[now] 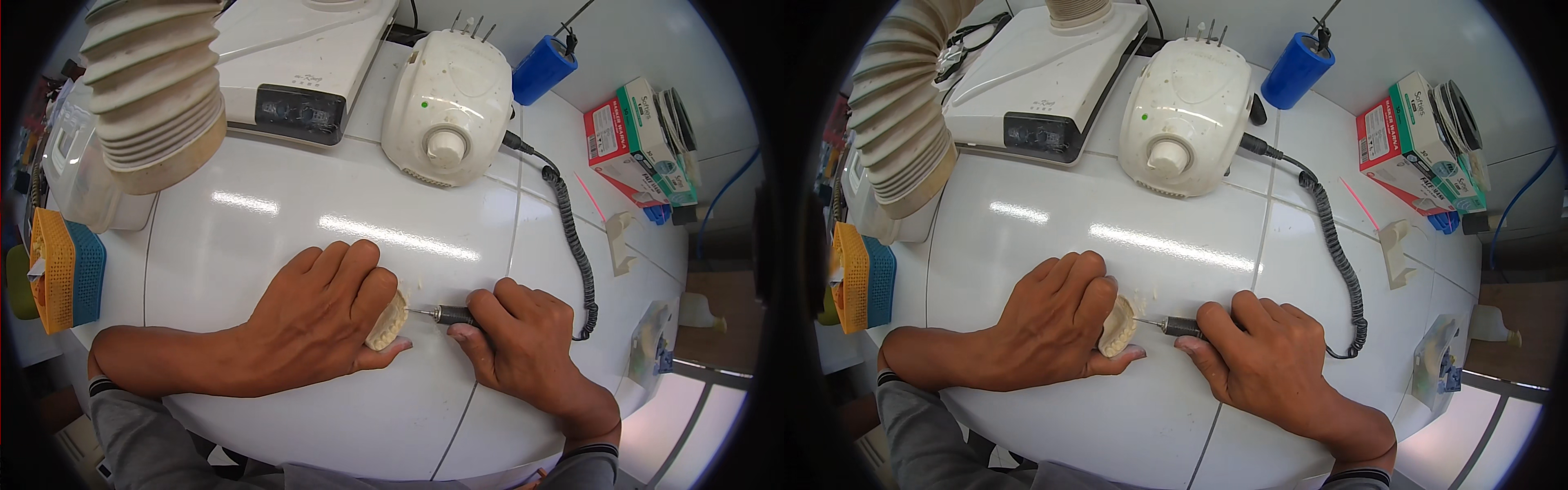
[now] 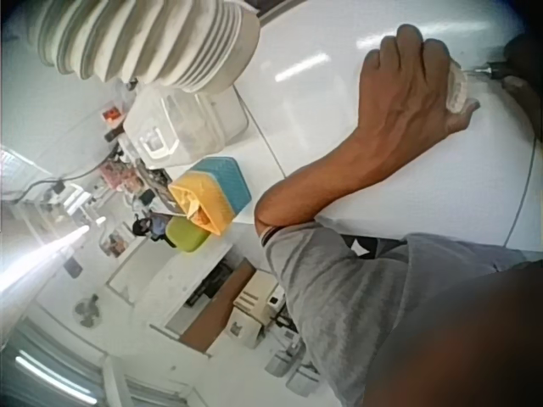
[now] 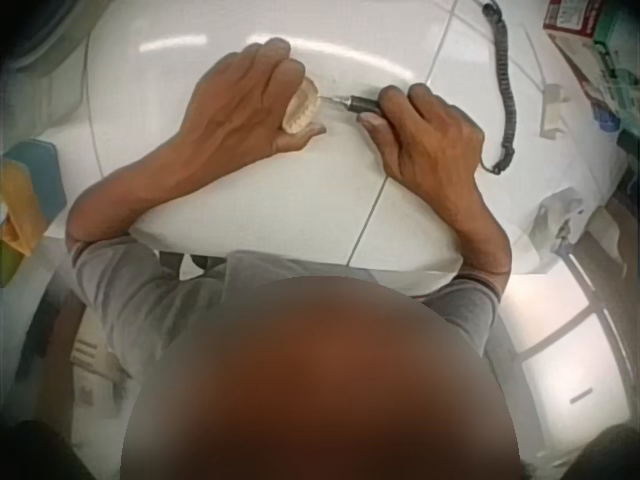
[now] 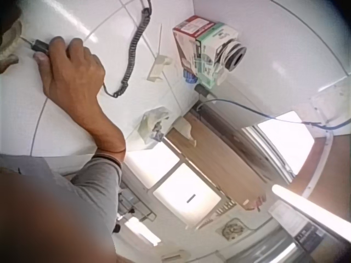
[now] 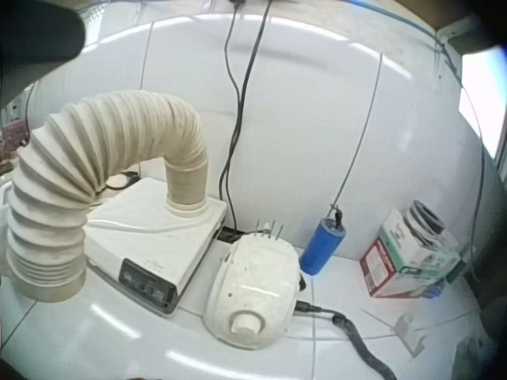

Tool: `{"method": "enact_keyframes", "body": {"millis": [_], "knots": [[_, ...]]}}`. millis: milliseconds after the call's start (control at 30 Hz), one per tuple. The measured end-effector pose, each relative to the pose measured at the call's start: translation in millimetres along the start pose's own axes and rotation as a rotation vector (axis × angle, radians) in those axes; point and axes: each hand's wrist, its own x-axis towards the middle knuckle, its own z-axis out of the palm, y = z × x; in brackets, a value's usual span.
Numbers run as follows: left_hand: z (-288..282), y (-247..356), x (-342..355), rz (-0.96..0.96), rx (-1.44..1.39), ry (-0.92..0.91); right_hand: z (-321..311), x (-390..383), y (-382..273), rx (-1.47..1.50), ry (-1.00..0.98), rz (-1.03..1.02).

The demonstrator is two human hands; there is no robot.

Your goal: The recorder uses a dental handpiece with a small bur to polish and refine the edges of a dental prosthesis.

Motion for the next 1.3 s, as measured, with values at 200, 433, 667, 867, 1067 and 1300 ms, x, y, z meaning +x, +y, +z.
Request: {"method": "enact_keyframes", "body": {"millis": [200, 433, 667, 867, 1067, 1300], "knots": [[-0.6, 0.3, 0.5, -0.002, -0.018, -0.011, -2.1, 0.1, -0.4, -0.015, -0.009, -0.014], [1.4, -3.8, 1.1, -0.027, -0.119, 0.034, 1.0, -1.6, 2.8, 0.032, 0.025, 0.011], [-1.3, -1.9, 3.9, -0.022, -0.216, 0.051, -0.4, -4.1, 5.8, 0.089, 0.018, 0.066], [-1.2, -5.7, -0.6, -0.063, -0.187, 0.02, 0.1, 0.8, 2.0, 0.097, 0.016, 0.041], [-0.1, -4.4, -1.7, -0.055, -0.167, -0.011, 2.4, -1.6, 4.4, 0.125, 0.043, 0.055], [6.1, -7.0, -2.3, -0.025, -0.137, -0.018, 7.4, -4.6, 9.2, 0.18, 0.118, 0.063]]}}
